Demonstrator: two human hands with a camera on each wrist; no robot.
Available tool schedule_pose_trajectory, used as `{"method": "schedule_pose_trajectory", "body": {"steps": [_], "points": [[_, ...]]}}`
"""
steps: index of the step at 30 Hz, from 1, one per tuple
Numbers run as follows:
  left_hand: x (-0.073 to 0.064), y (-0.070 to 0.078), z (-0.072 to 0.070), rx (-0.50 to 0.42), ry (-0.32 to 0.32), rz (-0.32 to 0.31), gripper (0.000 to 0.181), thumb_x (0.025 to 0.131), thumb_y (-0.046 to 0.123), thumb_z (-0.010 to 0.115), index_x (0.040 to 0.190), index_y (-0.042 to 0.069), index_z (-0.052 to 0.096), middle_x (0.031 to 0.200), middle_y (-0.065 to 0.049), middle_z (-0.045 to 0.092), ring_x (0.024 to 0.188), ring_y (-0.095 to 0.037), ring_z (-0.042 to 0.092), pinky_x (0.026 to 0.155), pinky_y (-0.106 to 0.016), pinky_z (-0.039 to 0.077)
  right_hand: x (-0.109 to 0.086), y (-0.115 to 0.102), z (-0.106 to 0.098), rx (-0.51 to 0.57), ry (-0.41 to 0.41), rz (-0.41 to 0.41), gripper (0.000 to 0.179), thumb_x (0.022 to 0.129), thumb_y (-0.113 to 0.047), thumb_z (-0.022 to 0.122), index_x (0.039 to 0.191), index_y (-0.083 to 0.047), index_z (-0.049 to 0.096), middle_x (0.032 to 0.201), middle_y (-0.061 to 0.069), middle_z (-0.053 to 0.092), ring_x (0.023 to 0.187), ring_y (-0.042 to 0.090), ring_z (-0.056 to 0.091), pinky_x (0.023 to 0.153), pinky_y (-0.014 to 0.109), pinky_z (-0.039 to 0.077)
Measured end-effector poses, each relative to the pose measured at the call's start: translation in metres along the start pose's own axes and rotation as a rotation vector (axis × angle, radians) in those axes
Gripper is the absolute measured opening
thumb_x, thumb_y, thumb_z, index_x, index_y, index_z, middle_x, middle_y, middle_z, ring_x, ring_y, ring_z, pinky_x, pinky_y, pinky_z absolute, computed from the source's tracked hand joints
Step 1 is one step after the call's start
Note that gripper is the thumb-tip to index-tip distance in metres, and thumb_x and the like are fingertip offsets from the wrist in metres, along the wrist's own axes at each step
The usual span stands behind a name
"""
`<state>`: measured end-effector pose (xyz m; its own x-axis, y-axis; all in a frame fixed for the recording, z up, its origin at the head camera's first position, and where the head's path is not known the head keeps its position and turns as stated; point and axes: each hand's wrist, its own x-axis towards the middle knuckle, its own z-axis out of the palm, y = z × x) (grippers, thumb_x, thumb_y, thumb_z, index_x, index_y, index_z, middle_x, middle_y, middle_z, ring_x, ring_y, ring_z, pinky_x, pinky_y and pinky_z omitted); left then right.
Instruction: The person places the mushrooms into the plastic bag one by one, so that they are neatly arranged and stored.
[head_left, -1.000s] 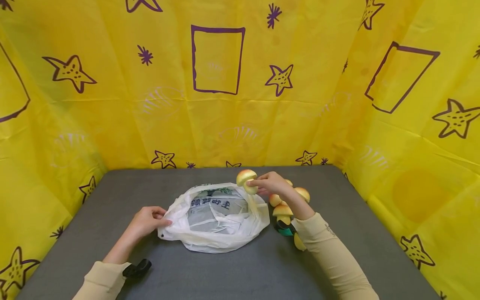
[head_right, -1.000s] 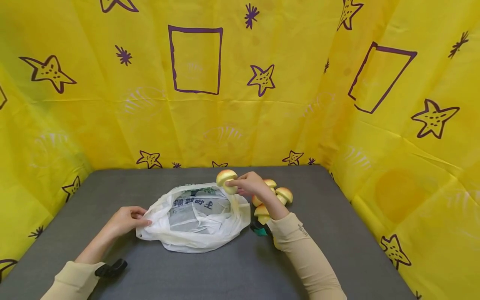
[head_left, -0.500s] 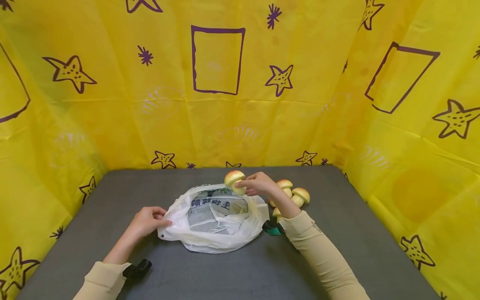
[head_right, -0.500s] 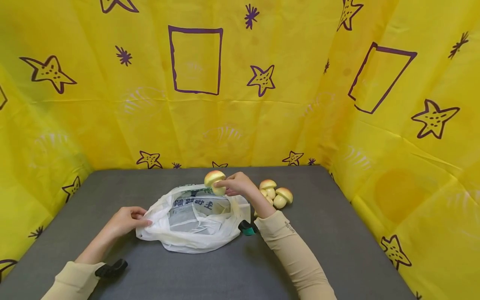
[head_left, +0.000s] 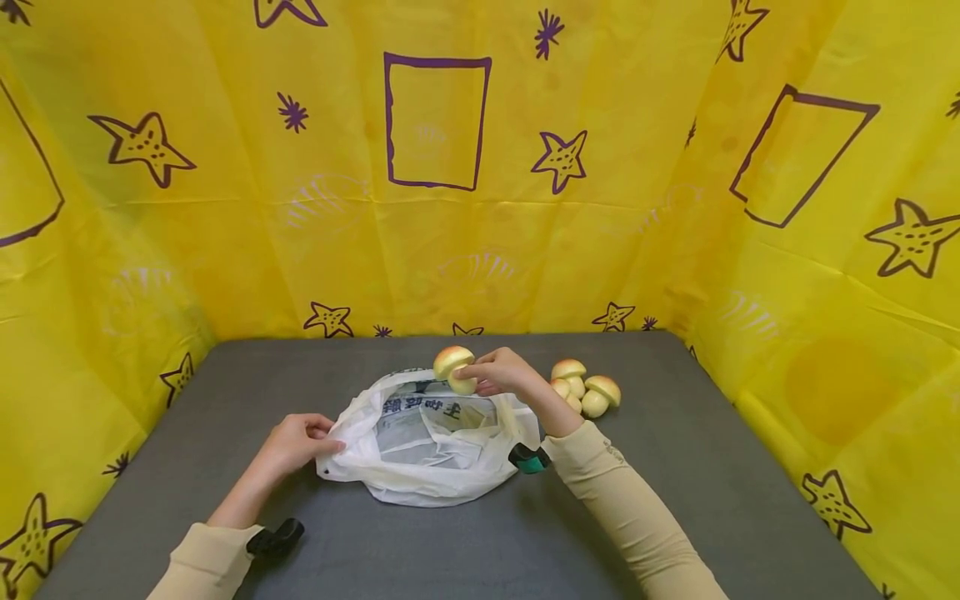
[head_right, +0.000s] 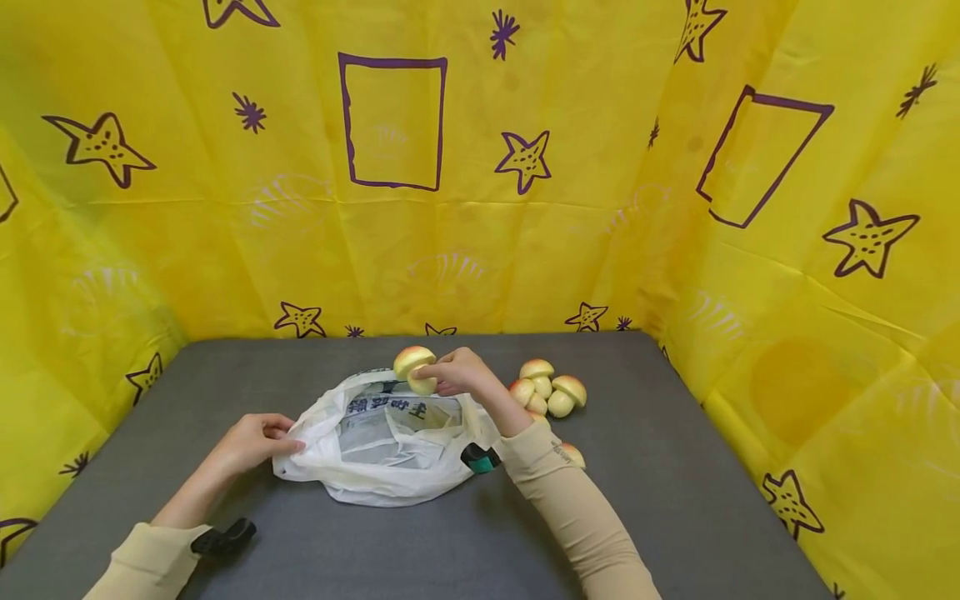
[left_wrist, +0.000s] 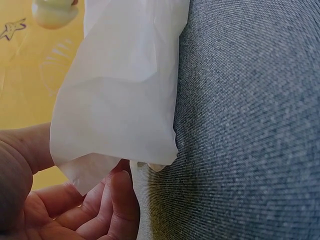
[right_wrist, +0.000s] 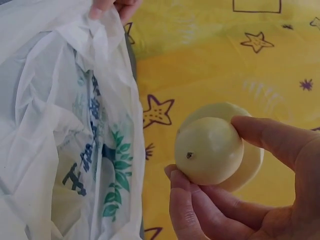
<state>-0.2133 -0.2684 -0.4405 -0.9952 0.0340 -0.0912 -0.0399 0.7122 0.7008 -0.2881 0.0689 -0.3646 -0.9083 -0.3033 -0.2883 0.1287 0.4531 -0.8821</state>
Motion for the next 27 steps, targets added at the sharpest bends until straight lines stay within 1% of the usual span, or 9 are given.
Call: {"method": "schedule_pose_trajectory", "body": {"steps": [3, 7, 9, 14, 17, 21, 23, 27], "points": [[0.0, 0.0, 0.0, 0.0, 0.004, -0.005, 0.04, 0.074, 0.021, 0.079, 0.101, -0.005, 0.066, 0.081, -0.008, 0.063, 0.072, -0.017, 0.051, 0.061, -0.028, 0.043, 0.002, 0.0, 0.003, -0.007, -0.003, 0.0, 0.04, 0.077, -0.033, 0.076, 0.1, -0.001, 0.071, 0.09, 0.009, 0.069, 0.094, 0.031, 0.067, 0.072, 0.03, 0.055], [-0.001, 0.001, 0.0, -0.003, 0.013, 0.012, 0.04, 0.075, 0.022, 0.079, 0.102, -0.005, 0.066, 0.081, -0.007, 0.064, 0.071, -0.016, 0.051, 0.06, -0.028, 0.043, 0.004, 0.001, 0.007, -0.009, 0.006, -0.002, 0.039, 0.077, -0.033, 0.076, 0.099, 0.0, 0.071, 0.091, 0.008, 0.069, 0.084, 0.024, 0.069, 0.07, 0.029, 0.055], [-0.001, 0.001, 0.0, -0.003, 0.011, 0.031, 0.04, 0.076, 0.021, 0.078, 0.103, -0.005, 0.065, 0.081, -0.009, 0.065, 0.07, -0.016, 0.052, 0.06, -0.029, 0.043, 0.006, 0.002, 0.009, 0.003, 0.005, 0.002, 0.039, 0.077, -0.032, 0.076, 0.099, 0.0, 0.071, 0.088, 0.007, 0.069, 0.077, 0.019, 0.069, 0.071, 0.03, 0.056], [-0.002, 0.003, 0.001, 0.004, 0.015, 0.017, 0.042, 0.077, 0.023, 0.077, 0.107, -0.004, 0.064, 0.084, -0.01, 0.066, 0.071, -0.017, 0.055, 0.061, -0.029, 0.045, 0.011, 0.004, 0.017, 0.045, -0.015, 0.02, 0.037, 0.077, -0.03, 0.076, 0.094, 0.002, 0.07, 0.076, 0.006, 0.068, 0.065, 0.013, 0.067, 0.073, 0.032, 0.056], [-0.002, 0.003, 0.002, -0.011, 0.02, 0.011, 0.043, 0.077, 0.022, 0.077, 0.108, -0.005, 0.063, 0.084, -0.01, 0.067, 0.069, -0.017, 0.056, 0.06, -0.029, 0.047, 0.014, 0.005, 0.023, 0.073, -0.011, 0.04, 0.034, 0.076, -0.029, 0.077, 0.088, 0.002, 0.069, 0.072, 0.005, 0.067, 0.07, 0.02, 0.07, 0.078, 0.037, 0.055], [-0.002, 0.003, 0.004, -0.043, 0.03, 0.012, 0.043, 0.076, 0.018, 0.077, 0.108, -0.005, 0.062, 0.083, -0.01, 0.067, 0.065, -0.016, 0.057, 0.058, -0.028, 0.048, 0.019, 0.006, 0.029, 0.084, 0.002, 0.058, 0.033, 0.074, -0.029, 0.078, 0.085, 0.0, 0.069, 0.072, 0.006, 0.067, 0.086, 0.031, 0.07, 0.084, 0.042, 0.052], [-0.002, 0.003, 0.004, -0.049, 0.033, 0.009, 0.042, 0.076, 0.017, 0.078, 0.107, -0.005, 0.062, 0.083, -0.01, 0.067, 0.063, -0.016, 0.056, 0.057, -0.028, 0.049, 0.022, 0.005, 0.031, 0.084, 0.009, 0.062, 0.033, 0.074, -0.029, 0.079, 0.085, 0.0, 0.068, 0.072, 0.007, 0.067, 0.089, 0.032, 0.069, 0.085, 0.042, 0.052], [-0.001, 0.003, 0.003, -0.05, 0.024, 0.007, 0.044, 0.075, 0.018, 0.078, 0.108, -0.005, 0.061, 0.083, -0.01, 0.067, 0.064, -0.016, 0.056, 0.057, -0.029, 0.049, 0.026, 0.005, 0.037, 0.099, 0.012, 0.07, 0.036, 0.073, -0.029, 0.08, 0.091, 0.0, 0.067, 0.072, 0.006, 0.067, 0.088, 0.031, 0.07, 0.087, 0.044, 0.05]]}}
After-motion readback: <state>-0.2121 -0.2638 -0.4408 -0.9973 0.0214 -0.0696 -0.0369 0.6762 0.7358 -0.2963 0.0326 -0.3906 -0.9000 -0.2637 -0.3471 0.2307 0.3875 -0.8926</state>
